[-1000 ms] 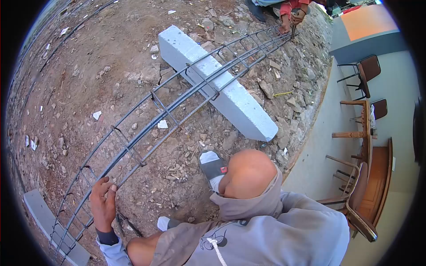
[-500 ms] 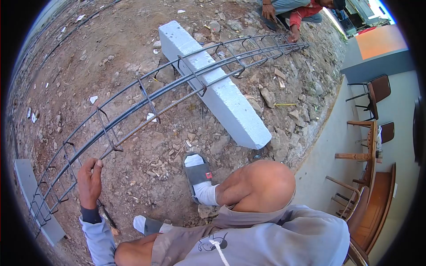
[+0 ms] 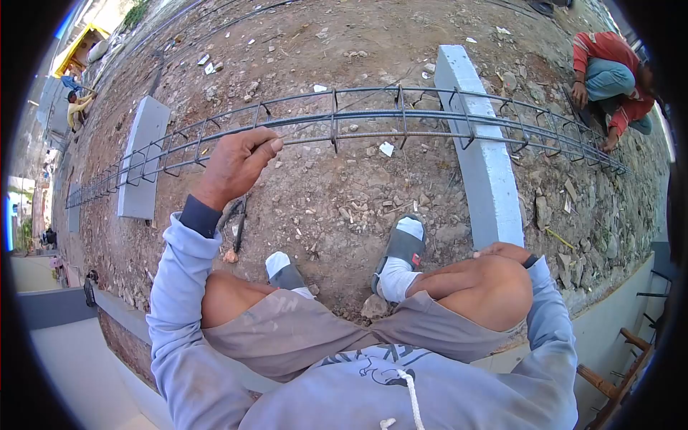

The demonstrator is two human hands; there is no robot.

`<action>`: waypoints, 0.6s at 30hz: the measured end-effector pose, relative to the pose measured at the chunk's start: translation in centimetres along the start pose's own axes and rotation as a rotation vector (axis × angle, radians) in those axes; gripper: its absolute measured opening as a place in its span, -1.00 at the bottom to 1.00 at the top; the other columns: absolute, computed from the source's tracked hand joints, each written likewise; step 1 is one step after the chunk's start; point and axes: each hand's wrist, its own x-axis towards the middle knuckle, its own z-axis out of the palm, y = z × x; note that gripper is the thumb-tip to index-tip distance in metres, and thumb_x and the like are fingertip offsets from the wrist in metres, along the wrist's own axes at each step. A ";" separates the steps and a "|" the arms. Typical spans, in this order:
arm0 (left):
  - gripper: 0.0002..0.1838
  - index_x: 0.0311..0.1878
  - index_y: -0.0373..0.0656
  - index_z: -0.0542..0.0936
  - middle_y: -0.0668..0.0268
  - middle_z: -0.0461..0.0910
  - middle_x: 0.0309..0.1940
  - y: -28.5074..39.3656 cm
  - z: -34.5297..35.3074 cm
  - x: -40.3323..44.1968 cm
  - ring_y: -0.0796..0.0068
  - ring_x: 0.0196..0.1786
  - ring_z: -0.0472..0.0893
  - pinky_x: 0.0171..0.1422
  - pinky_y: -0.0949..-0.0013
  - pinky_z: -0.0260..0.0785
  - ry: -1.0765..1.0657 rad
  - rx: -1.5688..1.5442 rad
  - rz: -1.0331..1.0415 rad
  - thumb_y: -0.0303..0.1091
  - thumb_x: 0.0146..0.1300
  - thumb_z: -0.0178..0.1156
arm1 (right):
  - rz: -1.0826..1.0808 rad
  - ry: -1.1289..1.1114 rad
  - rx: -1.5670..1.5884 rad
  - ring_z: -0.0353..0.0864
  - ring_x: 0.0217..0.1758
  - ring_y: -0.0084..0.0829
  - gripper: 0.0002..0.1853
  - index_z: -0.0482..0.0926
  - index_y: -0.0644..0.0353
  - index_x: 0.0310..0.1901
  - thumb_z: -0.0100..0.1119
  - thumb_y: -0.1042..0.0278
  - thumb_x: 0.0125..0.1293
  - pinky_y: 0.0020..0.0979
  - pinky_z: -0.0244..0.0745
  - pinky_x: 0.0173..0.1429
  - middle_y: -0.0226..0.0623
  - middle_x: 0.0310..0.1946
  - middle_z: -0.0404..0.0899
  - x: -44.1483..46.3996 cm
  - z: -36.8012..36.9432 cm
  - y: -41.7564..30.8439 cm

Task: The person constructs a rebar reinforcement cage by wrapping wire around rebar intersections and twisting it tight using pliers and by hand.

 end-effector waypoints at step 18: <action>-0.69 -0.10 -0.19 0.60 0.10 0.63 -0.33 11.9 5.0 -1.2 0.10 -0.19 0.61 -0.11 0.18 0.42 0.286 0.031 0.547 -0.15 0.30 0.10 | -1.278 0.852 0.340 0.56 -0.24 -0.39 -0.66 0.42 0.37 0.04 -0.15 0.25 0.47 -0.46 0.41 -0.05 -0.20 -0.33 0.55 -10.5 -15.5 -15.9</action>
